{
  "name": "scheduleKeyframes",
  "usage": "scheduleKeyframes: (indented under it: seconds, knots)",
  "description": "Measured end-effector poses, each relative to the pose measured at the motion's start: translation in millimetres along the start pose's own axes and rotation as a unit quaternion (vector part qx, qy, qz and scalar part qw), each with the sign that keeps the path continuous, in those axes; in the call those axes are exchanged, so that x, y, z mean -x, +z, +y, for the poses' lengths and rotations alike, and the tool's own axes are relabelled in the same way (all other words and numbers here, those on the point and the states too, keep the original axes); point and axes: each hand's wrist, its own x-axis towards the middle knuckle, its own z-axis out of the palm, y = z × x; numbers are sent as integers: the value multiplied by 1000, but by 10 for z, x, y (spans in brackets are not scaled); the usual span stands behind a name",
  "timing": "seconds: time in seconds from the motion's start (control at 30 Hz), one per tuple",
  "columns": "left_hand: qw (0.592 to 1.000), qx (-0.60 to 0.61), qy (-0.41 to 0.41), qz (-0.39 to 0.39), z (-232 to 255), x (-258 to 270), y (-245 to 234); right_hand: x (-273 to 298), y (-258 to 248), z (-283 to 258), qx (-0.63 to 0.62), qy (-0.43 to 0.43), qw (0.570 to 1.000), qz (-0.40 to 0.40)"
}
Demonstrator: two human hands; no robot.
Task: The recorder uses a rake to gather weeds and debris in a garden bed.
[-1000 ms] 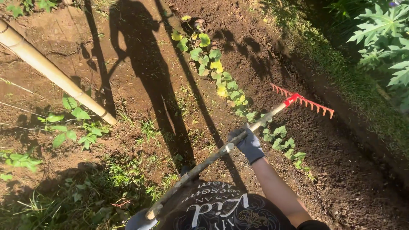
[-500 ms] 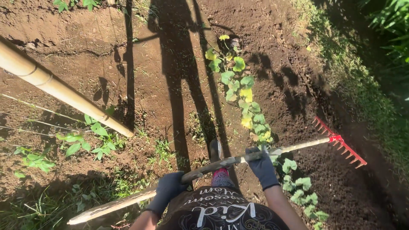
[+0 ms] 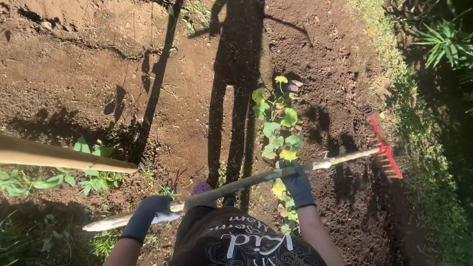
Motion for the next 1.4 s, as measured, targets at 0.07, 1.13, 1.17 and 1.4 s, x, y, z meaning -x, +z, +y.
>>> scheduleKeyframes:
  seconds: [0.07,1.13,1.17,1.4]
  knots:
    - [997,75,4,29,68,-116,101,-554,119,-132,-6,1,999,-34]
    - [603,761,237,16,2523,-4315,-7909,-5078,5288,-1718,-40,337,865,-368]
    - [603,748,277,1,2703,-4472,-8037,-5163,5440,-1974,-106,342,845,-397]
    - [549,758,317,-154,3773,-5025,-8325,-5352,5224,-3702,491,257,832,-17]
